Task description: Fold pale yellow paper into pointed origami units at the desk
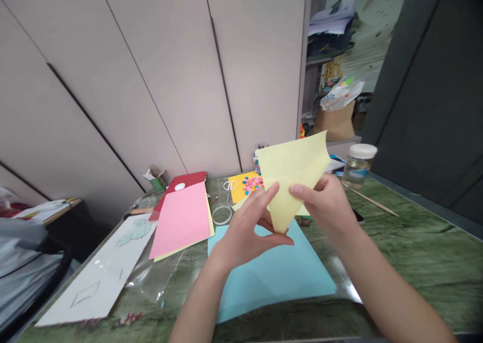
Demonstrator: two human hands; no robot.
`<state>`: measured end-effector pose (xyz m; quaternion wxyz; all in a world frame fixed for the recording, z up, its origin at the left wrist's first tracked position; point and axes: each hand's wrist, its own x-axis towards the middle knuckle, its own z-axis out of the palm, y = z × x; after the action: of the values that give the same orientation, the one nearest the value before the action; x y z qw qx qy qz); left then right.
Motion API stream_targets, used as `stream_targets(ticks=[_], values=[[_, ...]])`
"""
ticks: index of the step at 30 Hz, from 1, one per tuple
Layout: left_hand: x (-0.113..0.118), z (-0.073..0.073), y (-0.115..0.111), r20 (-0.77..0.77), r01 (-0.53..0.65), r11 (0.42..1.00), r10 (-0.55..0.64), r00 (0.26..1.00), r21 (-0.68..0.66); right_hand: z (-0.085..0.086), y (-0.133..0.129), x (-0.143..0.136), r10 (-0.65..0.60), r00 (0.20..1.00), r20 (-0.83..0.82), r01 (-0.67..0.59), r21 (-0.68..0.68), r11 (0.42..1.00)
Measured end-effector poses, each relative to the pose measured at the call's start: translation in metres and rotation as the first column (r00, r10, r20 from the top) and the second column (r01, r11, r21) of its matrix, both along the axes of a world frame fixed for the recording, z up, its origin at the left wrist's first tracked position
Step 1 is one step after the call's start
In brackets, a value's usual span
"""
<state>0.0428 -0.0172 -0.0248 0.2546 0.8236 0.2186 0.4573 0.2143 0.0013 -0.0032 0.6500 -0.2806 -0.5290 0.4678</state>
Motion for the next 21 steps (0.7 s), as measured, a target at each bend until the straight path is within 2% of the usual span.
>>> stream_targets(ticks=[9, 16, 21], values=[[-0.0027, -0.0001, -0.0009, -0.116, -0.151, 0.975, 0.171, 0.978, 0.161, 0.0012, 0.0, 0.0027, 0.019, 1.0, 0.018, -0.02, 0.008, 1.0], [-0.003, 0.0009, -0.0024, -0.136, -0.178, 0.967, 0.205, 0.969, 0.184, 0.0004, 0.0004, 0.0032, 0.027, 1.0, 0.012, -0.028, 0.037, 0.999], [-0.003, 0.0013, -0.0022, -0.128, -0.154, 0.976, 0.175, 0.976, 0.157, -0.0008, 0.0014, 0.0035, 0.018, 0.998, 0.053, -0.02, 0.035, 0.999]])
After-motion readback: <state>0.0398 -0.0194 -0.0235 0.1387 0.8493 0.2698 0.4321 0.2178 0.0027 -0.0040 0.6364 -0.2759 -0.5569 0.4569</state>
